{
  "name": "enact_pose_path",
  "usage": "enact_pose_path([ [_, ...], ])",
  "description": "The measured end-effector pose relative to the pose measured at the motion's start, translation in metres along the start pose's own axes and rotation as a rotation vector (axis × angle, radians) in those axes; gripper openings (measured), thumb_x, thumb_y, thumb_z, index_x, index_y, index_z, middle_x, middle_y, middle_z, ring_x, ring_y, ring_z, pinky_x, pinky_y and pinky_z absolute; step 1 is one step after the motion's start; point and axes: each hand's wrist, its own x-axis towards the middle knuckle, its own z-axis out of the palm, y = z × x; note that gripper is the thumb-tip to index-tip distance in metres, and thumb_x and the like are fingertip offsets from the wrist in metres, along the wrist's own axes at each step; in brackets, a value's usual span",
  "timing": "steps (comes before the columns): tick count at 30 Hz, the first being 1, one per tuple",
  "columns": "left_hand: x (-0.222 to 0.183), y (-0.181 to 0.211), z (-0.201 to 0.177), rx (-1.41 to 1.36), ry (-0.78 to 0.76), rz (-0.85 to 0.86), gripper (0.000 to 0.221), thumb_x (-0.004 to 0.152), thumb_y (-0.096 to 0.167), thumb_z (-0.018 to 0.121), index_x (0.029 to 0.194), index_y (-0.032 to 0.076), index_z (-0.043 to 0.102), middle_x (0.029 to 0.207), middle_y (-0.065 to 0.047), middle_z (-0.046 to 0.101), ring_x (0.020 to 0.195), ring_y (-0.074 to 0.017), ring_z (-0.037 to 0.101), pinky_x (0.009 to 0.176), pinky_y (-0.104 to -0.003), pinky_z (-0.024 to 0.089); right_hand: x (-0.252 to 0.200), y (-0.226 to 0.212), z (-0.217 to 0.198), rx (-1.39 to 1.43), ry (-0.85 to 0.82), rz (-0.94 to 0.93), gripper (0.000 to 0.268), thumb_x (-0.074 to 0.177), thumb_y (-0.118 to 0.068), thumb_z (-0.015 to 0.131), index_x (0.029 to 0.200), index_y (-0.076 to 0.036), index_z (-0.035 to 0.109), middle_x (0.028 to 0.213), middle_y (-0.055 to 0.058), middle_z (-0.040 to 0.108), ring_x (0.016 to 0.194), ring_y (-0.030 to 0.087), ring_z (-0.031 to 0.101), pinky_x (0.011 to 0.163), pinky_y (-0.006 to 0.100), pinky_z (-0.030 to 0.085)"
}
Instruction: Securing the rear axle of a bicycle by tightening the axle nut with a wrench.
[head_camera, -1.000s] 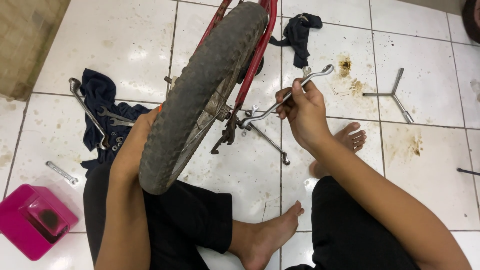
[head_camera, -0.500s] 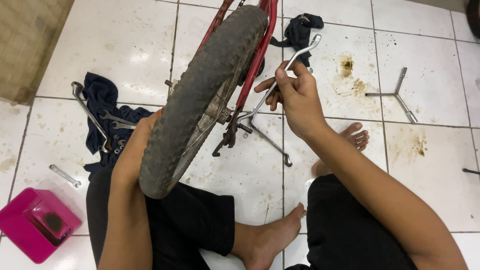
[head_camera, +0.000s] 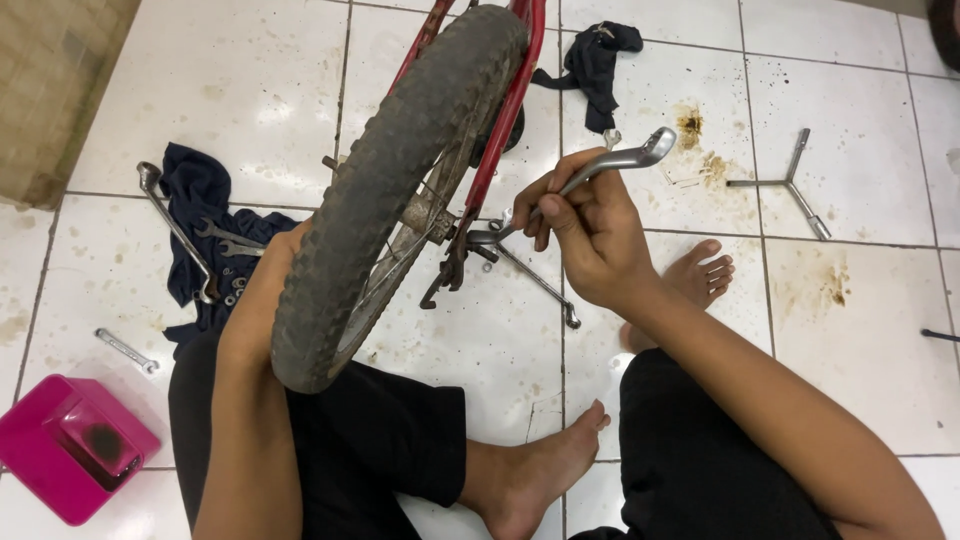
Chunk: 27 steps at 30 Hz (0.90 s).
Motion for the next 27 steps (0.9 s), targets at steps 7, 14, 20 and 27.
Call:
enact_pose_path([
  [7, 0.005, -0.011, -0.006, 0.052, 0.021, -0.038, 0.025, 0.09, 0.01, 0.055, 0.107, -0.004, 0.068, 0.092, -0.008, 0.071, 0.083, -0.0161, 0.057, 0.076, -0.032, 0.048, 0.0, 0.001, -0.009, 0.023, 0.096, 0.062, 0.01, 0.112, -0.018, 0.038, 0.114, -0.008, 0.036, 0.084, 0.014, 0.068, 0.07, 0.017, 0.062, 0.058, 0.025, 0.054],
  [14, 0.006, -0.015, -0.013, -0.092, -0.256, 0.393, 0.029, 0.103, 0.015, 0.057, 0.078, 0.004, 0.066, 0.058, -0.011, 0.061, 0.056, -0.0134, 0.043, 0.066, -0.032, 0.044, -0.009, 0.015, -0.018, 0.148, 0.144, 0.246, 0.014, 0.112, -0.021, 0.036, 0.117, -0.009, 0.033, 0.088, 0.017, 0.069, 0.072, 0.017, 0.066, 0.06, 0.025, 0.057],
  [20, 0.002, 0.008, -0.02, -0.021, -0.258, 0.39, 0.028, 0.102, 0.016, 0.058, 0.079, 0.003, 0.066, 0.059, -0.012, 0.061, 0.057, -0.0152, 0.044, 0.067, -0.033, 0.044, -0.014, 0.006, -0.022, 0.245, 0.076, 0.285, 0.015, 0.111, -0.021, 0.036, 0.119, -0.009, 0.031, 0.103, 0.02, 0.071, 0.084, 0.019, 0.071, 0.072, 0.029, 0.065],
  [27, -0.011, 0.032, -0.02, 0.057, -0.216, 0.358, 0.027, 0.101, 0.017, 0.059, 0.08, 0.003, 0.066, 0.06, -0.013, 0.061, 0.058, -0.0178, 0.047, 0.068, -0.034, 0.045, -0.008, 0.0, -0.026, 0.175, 0.062, 0.384, 0.014, 0.112, -0.024, 0.038, 0.116, -0.011, 0.032, 0.101, 0.017, 0.074, 0.086, 0.02, 0.073, 0.072, 0.028, 0.064],
])
